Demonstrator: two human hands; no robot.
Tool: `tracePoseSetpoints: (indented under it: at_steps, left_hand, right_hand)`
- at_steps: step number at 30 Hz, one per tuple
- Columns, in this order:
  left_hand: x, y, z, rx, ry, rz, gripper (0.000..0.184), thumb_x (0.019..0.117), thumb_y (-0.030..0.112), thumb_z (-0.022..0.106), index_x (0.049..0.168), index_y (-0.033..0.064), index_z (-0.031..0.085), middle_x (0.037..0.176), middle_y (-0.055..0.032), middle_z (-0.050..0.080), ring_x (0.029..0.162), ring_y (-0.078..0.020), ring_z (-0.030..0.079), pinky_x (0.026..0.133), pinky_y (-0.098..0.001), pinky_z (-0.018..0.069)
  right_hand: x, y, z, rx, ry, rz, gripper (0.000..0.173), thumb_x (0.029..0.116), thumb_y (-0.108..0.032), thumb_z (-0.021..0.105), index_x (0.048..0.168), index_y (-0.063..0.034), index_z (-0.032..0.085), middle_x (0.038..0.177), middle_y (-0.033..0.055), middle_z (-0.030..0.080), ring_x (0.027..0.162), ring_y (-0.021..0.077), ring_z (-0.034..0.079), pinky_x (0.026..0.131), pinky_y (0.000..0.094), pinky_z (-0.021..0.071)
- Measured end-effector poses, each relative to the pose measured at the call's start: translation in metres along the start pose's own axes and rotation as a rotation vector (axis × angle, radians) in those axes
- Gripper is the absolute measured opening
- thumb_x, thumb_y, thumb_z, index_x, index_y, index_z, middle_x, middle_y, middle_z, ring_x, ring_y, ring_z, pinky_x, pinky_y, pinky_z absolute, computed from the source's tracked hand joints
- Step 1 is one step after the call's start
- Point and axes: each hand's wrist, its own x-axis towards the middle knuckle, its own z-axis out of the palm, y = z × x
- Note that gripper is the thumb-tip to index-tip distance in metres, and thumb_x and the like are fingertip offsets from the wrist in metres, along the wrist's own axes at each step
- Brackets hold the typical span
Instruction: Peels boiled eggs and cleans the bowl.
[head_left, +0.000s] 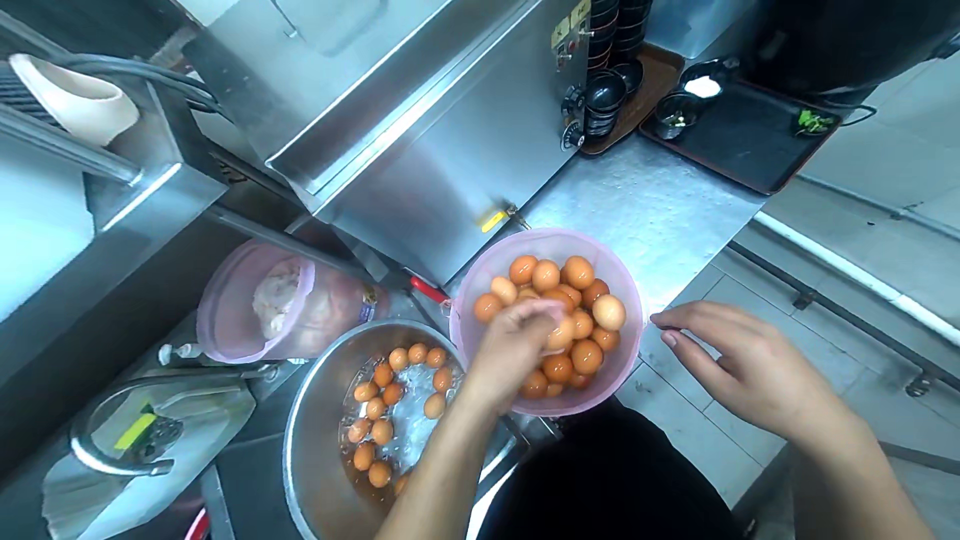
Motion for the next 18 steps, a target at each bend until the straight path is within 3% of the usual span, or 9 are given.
tracePoseSetpoints:
  at_steps: [2,4,6,8,14,18]
  left_hand:
    - [0.000,-0.004,0.012,0.210,-0.018,0.051,0.032,0.0967,0.017,0.069,0.128,0.0174,0.068,0.117,-0.0055,0.071,0.097,-0.0184,0.071,0.082,-0.0406,0.0609]
    - [0.001,-0.011,0.025,0.480,-0.028,0.169,0.037,0.0896,0.013,0.073,0.126,0.0174,0.070,0.122,-0.0030,0.066,0.107,-0.0148,0.066,0.090,-0.0386,0.0592]
    - [0.001,-0.018,0.035,0.781,-0.028,0.273,0.037,0.0886,0.013,0.074,0.126,0.0160,0.070,0.124,-0.0068,0.062,0.115,-0.0201,0.062,0.096,-0.0409,0.0562]
    - [0.001,-0.025,0.039,1.008,-0.006,0.333,0.034,0.0893,0.015,0.074,0.124,0.0160,0.071,0.121,-0.0082,0.063,0.115,-0.0250,0.061,0.094,-0.0432,0.0569]
    - [0.000,-0.027,0.033,1.200,0.057,0.414,0.030,0.0887,0.017,0.075,0.118,0.0213,0.073,0.117,-0.0035,0.067,0.113,-0.0269,0.061,0.089,-0.0464,0.0562]
    - [-0.009,-0.022,0.024,1.162,0.027,0.418,0.038,0.0898,0.019,0.075,0.127,0.0233,0.070,0.121,-0.0064,0.064,0.114,-0.0281,0.060,0.090,-0.0466,0.0557]
  right_hand:
    - [0.002,-0.002,0.000,0.000,-0.009,0.000,0.030,0.1031,-0.031,0.051,0.116,-0.0167,0.074,0.106,-0.0050,0.071,0.101,0.0083,0.066,0.088,0.0331,0.0572]
    - [0.004,-0.003,0.000,0.002,-0.016,-0.008,0.030,0.1028,-0.031,0.051,0.115,-0.0164,0.074,0.106,-0.0050,0.071,0.100,0.0080,0.066,0.087,0.0333,0.0572]
    - [0.005,-0.004,-0.001,-0.003,-0.023,-0.011,0.030,0.1027,-0.031,0.051,0.115,-0.0158,0.074,0.106,-0.0049,0.070,0.099,0.0077,0.066,0.086,0.0323,0.0576]
    - [0.004,-0.004,-0.003,-0.013,-0.022,-0.001,0.031,0.1023,-0.031,0.051,0.115,-0.0161,0.074,0.107,-0.0048,0.071,0.100,0.0083,0.067,0.087,0.0333,0.0581]
    - [-0.003,0.004,-0.001,0.010,-0.041,0.028,0.033,0.1029,-0.034,0.049,0.115,-0.0155,0.074,0.107,-0.0017,0.072,0.099,0.0122,0.068,0.085,0.0404,0.0592]
    - [-0.004,0.009,0.001,0.026,-0.097,0.011,0.036,0.1035,-0.031,0.050,0.112,-0.0068,0.074,0.106,0.0081,0.073,0.096,0.0197,0.070,0.085,0.0441,0.0587]
